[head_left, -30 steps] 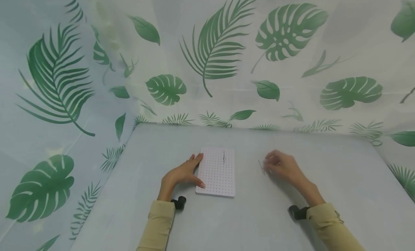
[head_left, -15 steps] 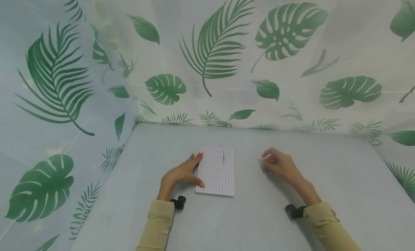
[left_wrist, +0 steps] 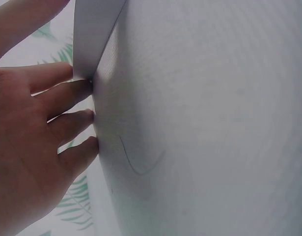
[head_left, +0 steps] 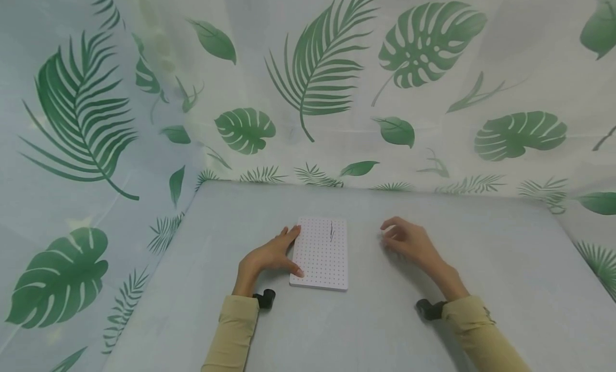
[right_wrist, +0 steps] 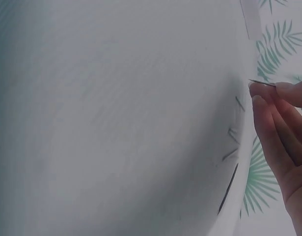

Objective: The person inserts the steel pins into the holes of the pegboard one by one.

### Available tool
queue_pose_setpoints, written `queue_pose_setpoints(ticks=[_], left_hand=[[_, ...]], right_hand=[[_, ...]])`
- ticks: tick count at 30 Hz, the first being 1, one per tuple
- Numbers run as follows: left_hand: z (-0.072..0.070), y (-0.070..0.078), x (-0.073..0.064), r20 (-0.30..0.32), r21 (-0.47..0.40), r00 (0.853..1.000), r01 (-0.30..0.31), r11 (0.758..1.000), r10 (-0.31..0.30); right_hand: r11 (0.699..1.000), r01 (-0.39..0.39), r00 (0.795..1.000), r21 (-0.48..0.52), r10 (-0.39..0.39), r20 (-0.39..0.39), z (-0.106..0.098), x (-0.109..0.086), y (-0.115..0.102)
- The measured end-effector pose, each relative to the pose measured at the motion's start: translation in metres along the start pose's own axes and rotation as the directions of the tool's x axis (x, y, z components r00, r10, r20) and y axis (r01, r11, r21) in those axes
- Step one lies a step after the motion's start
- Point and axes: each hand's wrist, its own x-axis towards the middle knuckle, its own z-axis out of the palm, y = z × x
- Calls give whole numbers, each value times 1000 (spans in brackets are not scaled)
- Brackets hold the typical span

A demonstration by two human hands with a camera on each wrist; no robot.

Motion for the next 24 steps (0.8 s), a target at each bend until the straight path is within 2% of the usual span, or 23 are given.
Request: queue_pose_setpoints(ticks=[12,24], left_hand=[[1,0,1,2,-6,1000,-2,1000,2],[0,-2,2,9,-2,1000,-2,1000,2]], right_hand=[[999,37,999,10,-36,-21,11,11,-11],[996,32,999,81,-33,-1,22,19,-29]])
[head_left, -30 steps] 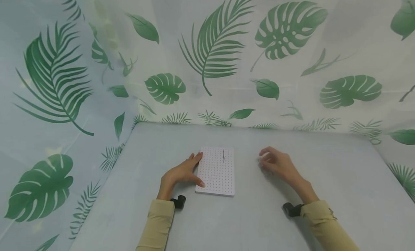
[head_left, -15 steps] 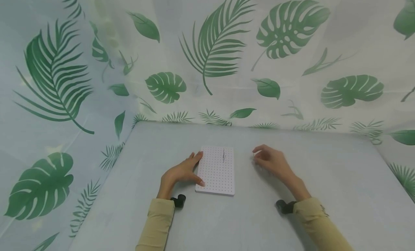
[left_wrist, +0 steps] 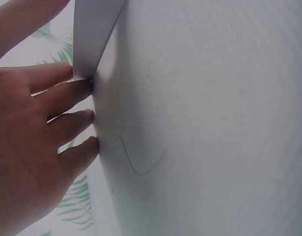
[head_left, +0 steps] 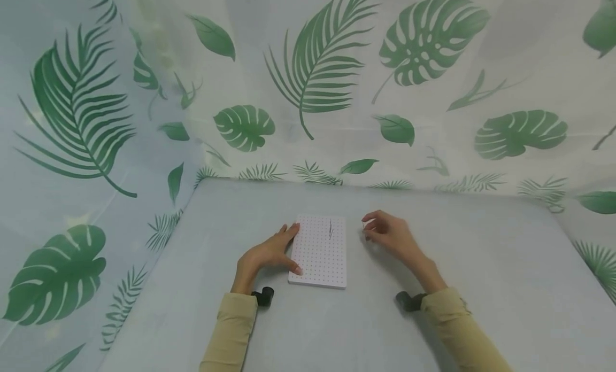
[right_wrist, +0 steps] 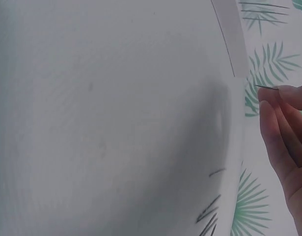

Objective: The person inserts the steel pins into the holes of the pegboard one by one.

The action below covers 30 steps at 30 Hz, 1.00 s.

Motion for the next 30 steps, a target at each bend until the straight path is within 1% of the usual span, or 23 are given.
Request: queue_pose_setpoints(ticks=[7,13,17,24,30], left_hand=[[2,-1,0,1,-3,1000,1,1000,-1],[3,0,-1,-6,-2,1000,-6,1000,6],[3,0,0,-5,-3,1000,-11,1000,11],[3,1,1,-2,4,1000,-3,1000,3],[0,-1,1,2,21,1000,8,1000,-8]], right_hand=[[999,-26,999,37,25,20,10,4,-4],[993,-58,997,98,54,47,16,8,-12],[990,-64,997,126,58,48,20,9,-14],[985,-54,998,164,49,32,28,10,-16],[977,-10,1000,214,8,12,35,12,-24]])
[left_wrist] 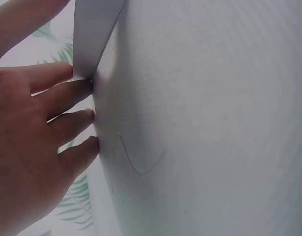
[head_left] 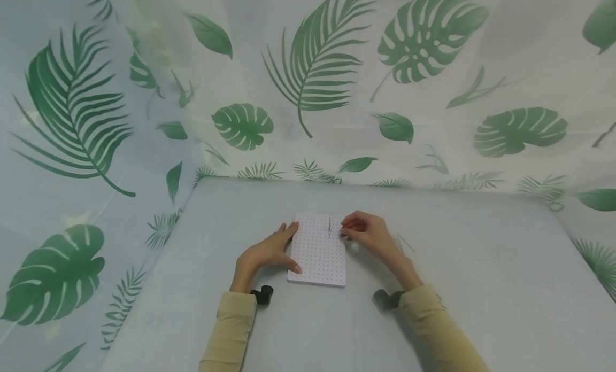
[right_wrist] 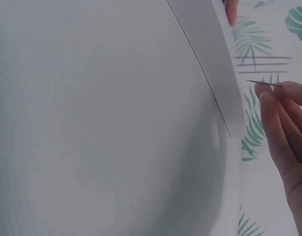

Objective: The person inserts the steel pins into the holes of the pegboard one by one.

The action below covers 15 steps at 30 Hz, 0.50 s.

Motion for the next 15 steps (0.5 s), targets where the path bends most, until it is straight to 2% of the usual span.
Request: queue_pose_setpoints(ticks=[10,15], left_hand=[[-1,-2,1,9,-15,1000,1,1000,0],[-2,-1,0,11,-13,1000,4,1000,-4]], right_hand=[[998,14,1000,55,-15,12,14,4,0],[1000,16,1000,14,-17,14,17,5,-2]])
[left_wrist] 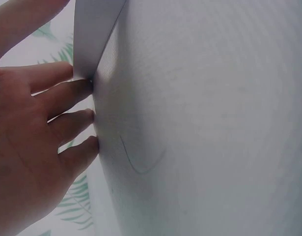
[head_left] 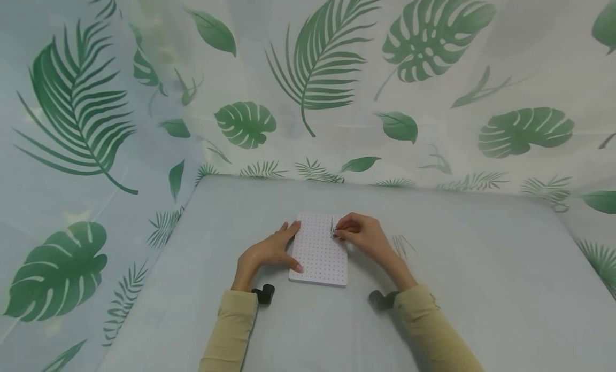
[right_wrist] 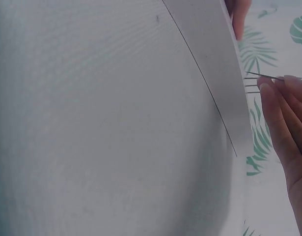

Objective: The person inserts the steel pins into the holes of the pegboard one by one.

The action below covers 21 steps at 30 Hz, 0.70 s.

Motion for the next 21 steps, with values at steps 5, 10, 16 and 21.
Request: queue_pose_setpoints(ticks=[5,10,16,21], left_hand=[[1,0,0,-4,8,1000,4,1000,-4],[2,-2,2,-1,9,1000,0,1000,0],[1,-2,1,-6,3,1000,0,1000,0],[1,1,-1,-7,9,1000,11,1000,-11]], right_hand=[[999,-14,1000,-43,15,13,2,0,-3],[996,-43,998,-81,47,50,4,-1,-3],[994,-34,998,-104,40,58,6,-3,-2],[991,-21,998,-133,28,51,7,-3,-2]])
